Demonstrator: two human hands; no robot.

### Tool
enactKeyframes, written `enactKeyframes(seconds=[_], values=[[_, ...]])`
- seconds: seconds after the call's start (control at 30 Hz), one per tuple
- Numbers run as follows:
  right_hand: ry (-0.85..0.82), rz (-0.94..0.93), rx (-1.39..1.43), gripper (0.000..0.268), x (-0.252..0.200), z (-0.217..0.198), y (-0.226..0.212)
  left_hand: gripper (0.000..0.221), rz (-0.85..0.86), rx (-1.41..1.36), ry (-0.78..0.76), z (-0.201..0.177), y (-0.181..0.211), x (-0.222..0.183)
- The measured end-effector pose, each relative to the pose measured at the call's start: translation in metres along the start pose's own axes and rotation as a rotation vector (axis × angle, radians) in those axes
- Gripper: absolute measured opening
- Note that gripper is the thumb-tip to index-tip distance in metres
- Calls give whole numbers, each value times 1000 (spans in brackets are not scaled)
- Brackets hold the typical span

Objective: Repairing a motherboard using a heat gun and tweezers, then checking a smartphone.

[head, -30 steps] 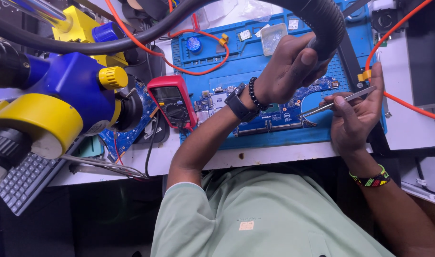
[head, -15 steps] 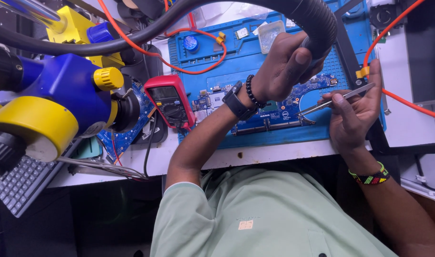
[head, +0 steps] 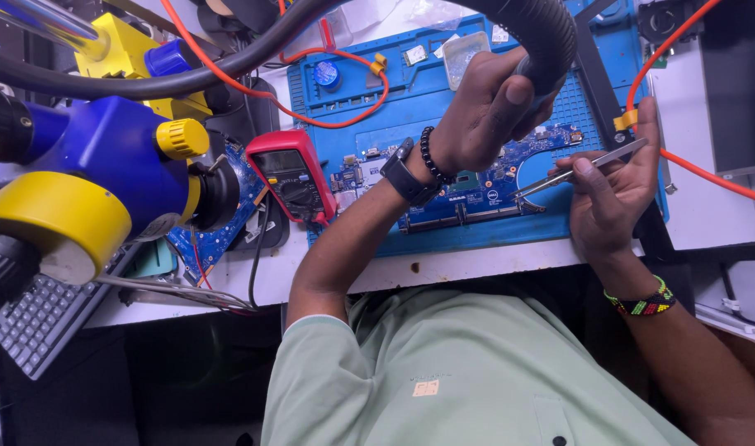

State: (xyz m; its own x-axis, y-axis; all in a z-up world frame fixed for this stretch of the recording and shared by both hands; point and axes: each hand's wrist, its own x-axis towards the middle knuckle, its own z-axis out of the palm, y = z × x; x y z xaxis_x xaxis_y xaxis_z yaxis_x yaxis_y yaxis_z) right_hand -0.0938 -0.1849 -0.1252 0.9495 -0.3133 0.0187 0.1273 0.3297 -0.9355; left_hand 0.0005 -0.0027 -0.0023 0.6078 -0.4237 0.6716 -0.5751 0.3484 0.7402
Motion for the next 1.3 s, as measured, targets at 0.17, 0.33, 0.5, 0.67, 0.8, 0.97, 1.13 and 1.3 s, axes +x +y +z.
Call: enactKeyframes(seconds=[0.17, 0.33, 0.5, 0.67, 0.8, 0.97, 1.13, 1.3], values=[[-10, -28, 8, 99, 1, -2, 3, 71, -34, -3, -16, 0, -2, 0], [-40, -42, -6, 96, 0, -3, 2, 72, -51, 4, -17, 1, -4, -2], [-71, -59, -7, 96, 1, -4, 3, 74, -60, -36, -14, 2, 2, 1], [-63, -72, 12, 96, 1, -3, 5, 74, -59, -20, -23, 2, -3, -1], [-80, -65, 9, 97, 1, -2, 2, 76, -89, -32, -23, 2, -7, -4], [-86, -65, -3, 96, 1, -2, 0, 74, -71, -65, -1, 3, -8, -4], [-82, -70, 8, 96, 1, -2, 2, 75, -74, -37, 0, 2, -6, -3], [-77, -75, 3, 96, 1, -2, 2, 73, -32, -27, -2, 1, -6, -2]])
